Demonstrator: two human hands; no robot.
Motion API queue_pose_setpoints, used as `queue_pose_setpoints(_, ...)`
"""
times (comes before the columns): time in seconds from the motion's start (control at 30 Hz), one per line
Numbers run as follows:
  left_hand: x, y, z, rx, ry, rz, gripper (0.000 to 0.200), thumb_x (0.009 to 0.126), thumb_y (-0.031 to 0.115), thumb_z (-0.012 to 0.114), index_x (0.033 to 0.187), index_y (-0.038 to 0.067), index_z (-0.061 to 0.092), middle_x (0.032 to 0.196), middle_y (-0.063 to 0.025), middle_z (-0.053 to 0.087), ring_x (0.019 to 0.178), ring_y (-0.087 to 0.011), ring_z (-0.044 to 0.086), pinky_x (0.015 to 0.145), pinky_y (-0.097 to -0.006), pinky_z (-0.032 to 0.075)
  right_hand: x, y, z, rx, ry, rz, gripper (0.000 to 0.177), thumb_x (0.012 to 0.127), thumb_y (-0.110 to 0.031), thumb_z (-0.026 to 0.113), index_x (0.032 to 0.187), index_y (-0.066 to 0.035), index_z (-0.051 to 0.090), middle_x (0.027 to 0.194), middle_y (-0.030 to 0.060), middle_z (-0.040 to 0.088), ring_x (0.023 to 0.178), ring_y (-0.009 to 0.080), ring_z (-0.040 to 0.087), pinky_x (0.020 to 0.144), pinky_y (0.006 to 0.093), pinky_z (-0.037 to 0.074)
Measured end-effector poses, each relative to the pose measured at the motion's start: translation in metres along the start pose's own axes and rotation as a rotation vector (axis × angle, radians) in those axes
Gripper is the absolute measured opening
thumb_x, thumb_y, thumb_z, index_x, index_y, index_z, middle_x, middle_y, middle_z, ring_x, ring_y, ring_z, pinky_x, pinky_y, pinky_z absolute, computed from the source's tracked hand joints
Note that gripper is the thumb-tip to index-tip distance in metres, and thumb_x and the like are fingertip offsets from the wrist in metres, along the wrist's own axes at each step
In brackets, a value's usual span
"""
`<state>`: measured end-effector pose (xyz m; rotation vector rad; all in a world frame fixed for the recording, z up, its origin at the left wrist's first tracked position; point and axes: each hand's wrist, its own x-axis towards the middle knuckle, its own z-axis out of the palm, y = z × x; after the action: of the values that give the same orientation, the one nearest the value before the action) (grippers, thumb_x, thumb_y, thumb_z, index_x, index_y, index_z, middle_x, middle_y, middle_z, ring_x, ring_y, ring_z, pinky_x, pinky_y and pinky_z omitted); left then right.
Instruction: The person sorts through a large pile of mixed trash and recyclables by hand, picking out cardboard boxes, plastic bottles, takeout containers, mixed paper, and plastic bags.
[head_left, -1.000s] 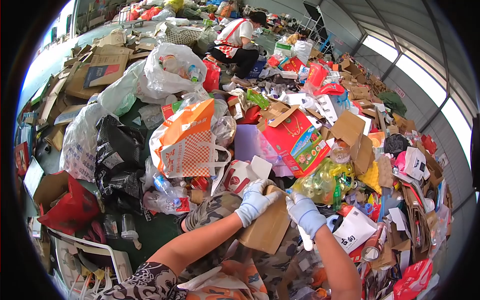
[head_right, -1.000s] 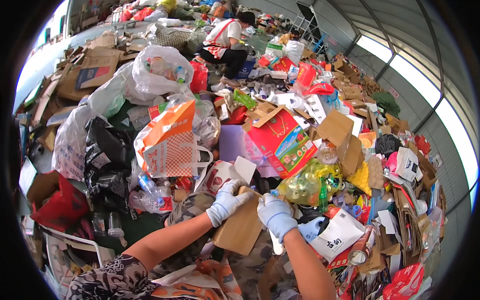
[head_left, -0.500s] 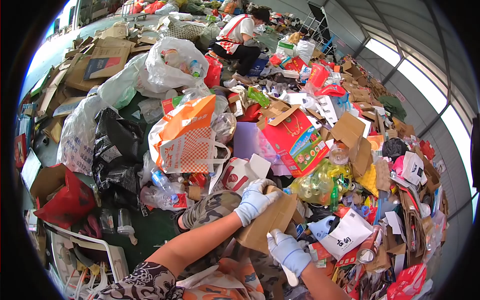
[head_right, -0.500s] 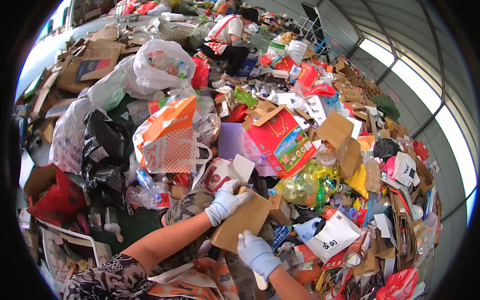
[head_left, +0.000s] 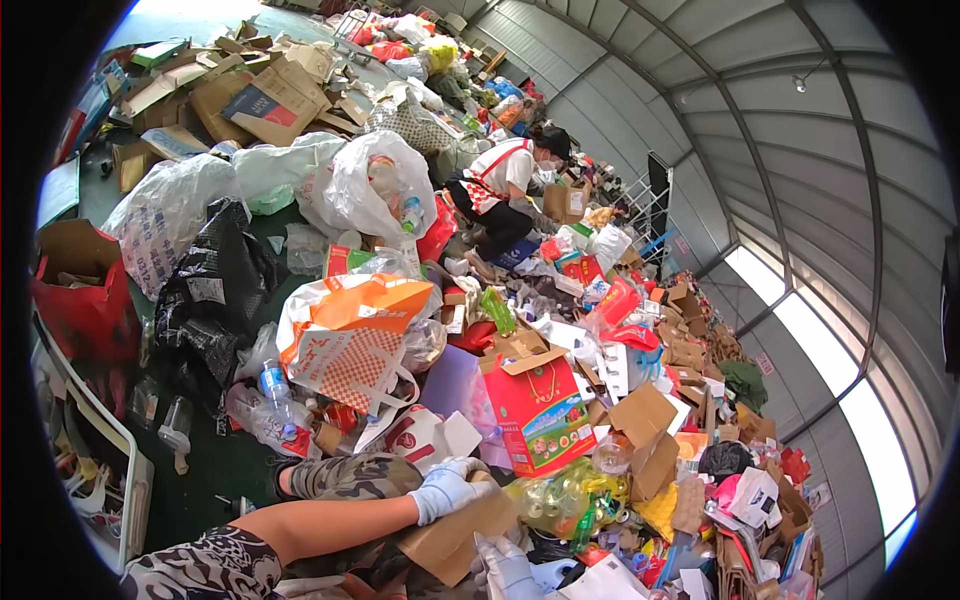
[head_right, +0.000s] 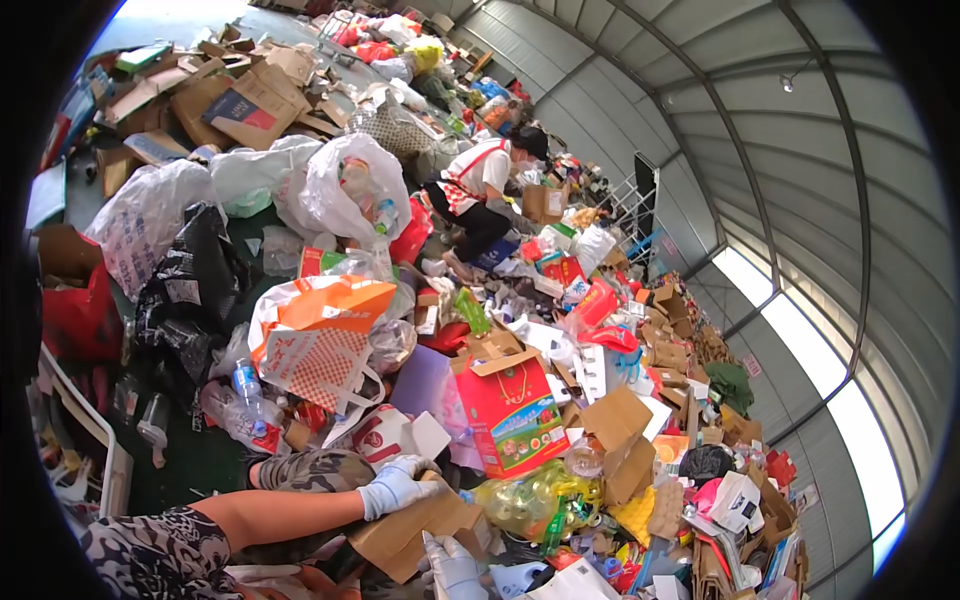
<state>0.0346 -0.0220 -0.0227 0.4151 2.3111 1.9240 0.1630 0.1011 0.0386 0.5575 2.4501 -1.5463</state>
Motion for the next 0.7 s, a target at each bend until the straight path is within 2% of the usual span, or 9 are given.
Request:
queue_pose_setpoints(0.07, 0.000, -0.002, 0.001, 0.013, 0.023, 0.019, 0.040, 0.073, 0.040, 0.062, 0.099, 0.011, 0.063, 0.102, -0.0139, 0.060, 0.101, -0.0289, 0.054, 0.090, -0.0366, 0.041, -0.001, -0.011, -0.002, -0.034, -0.046, 0.111, 0.012, 0.091, -0.021, 0.049, 0.090, -0.010, 0.052, 0.060, 0.0015, 0.051, 0.041, 0.0104, 0.045, 0.038, 0.0232, 0.038)
queue_pose_setpoints(0.3, 0.001, -0.006, 0.005, -0.029, 0.035, 0.012, 0.041, 0.072, 0.040, 0.062, 0.100, 0.010, 0.064, 0.102, -0.0139, 0.061, 0.101, -0.0291, 0.055, 0.089, -0.0361, 0.042, 0.011, 0.008, -0.006, -0.066, -0.067, 0.048, 0.016, 0.090, -0.027, 0.051, 0.091, -0.011, 0.053, 0.059, 0.0025, 0.052, 0.039, 0.0107, 0.045, 0.035, 0.0236, 0.036)
queue_pose_setpoints(0.47, 0.001, -0.006, 0.005, -0.014, 0.026, 0.028, 0.041, 0.072, 0.039, 0.063, 0.100, 0.009, 0.063, 0.103, -0.0140, 0.061, 0.101, -0.0289, 0.055, 0.089, -0.0357, 0.042, 0.011, -0.010, 0.003, -0.297, -0.025, 0.076, 0.017, 0.089, -0.026, 0.053, 0.089, -0.010, 0.055, 0.058, 0.0023, 0.051, 0.039, 0.0102, 0.044, 0.035, 0.0237, 0.034)
queue_pose_setpoints(0.57, 0.000, -0.006, 0.004, -0.045, 0.073, 0.035, 0.040, 0.072, 0.038, 0.063, 0.099, 0.008, 0.063, 0.100, -0.0146, 0.060, 0.097, -0.0292, 0.056, 0.086, -0.0361, 0.043, 0.010, -0.009, 0.005, -0.155, -0.008, 0.042, 0.016, 0.088, -0.024, 0.054, 0.089, -0.009, 0.056, 0.058, 0.0023, 0.051, 0.039, 0.0098, 0.044, 0.035, 0.0237, 0.034)
queue_pose_setpoints(0.63, -0.006, 0.002, 0.001, 0.055, 0.382, 0.201, 0.042, 0.072, 0.039, 0.064, 0.099, 0.007, 0.061, 0.096, -0.0148, 0.059, 0.091, -0.0302, 0.057, 0.082, -0.0379, 0.045, 0.010, -0.004, 0.007, -0.133, -0.001, 0.006, 0.015, 0.088, -0.023, 0.054, 0.089, -0.008, 0.056, 0.058, 0.0022, 0.051, 0.038, 0.0097, 0.043, 0.035, 0.0235, 0.033)
queue_pose_setpoints(0.67, -0.010, 0.008, -0.005, 0.060, 0.381, 0.206, 0.042, 0.072, 0.039, 0.064, 0.099, 0.007, 0.061, 0.096, -0.0148, 0.059, 0.091, -0.0302, 0.057, 0.082, -0.0379, 0.045, 0.010, -0.002, 0.009, -0.106, 0.009, -0.031, 0.015, 0.088, -0.022, 0.054, 0.089, -0.008, 0.056, 0.057, 0.0020, 0.050, 0.038, 0.0097, 0.042, 0.035, 0.0233, 0.033)
queue_pose_setpoints(0.7, -0.016, 0.020, -0.019, 0.110, 0.301, 0.292, 0.042, 0.072, 0.040, 0.064, 0.098, 0.007, 0.061, 0.094, -0.0148, 0.058, 0.090, -0.0305, 0.057, 0.080, -0.0389, 0.045, 0.010, -0.003, 0.013, -0.093, 0.012, -0.038, 0.015, 0.088, -0.022, 0.054, 0.089, -0.008, 0.056, 0.057, 0.0020, 0.050, 0.038, 0.0097, 0.042, 0.035, 0.0233, 0.033)
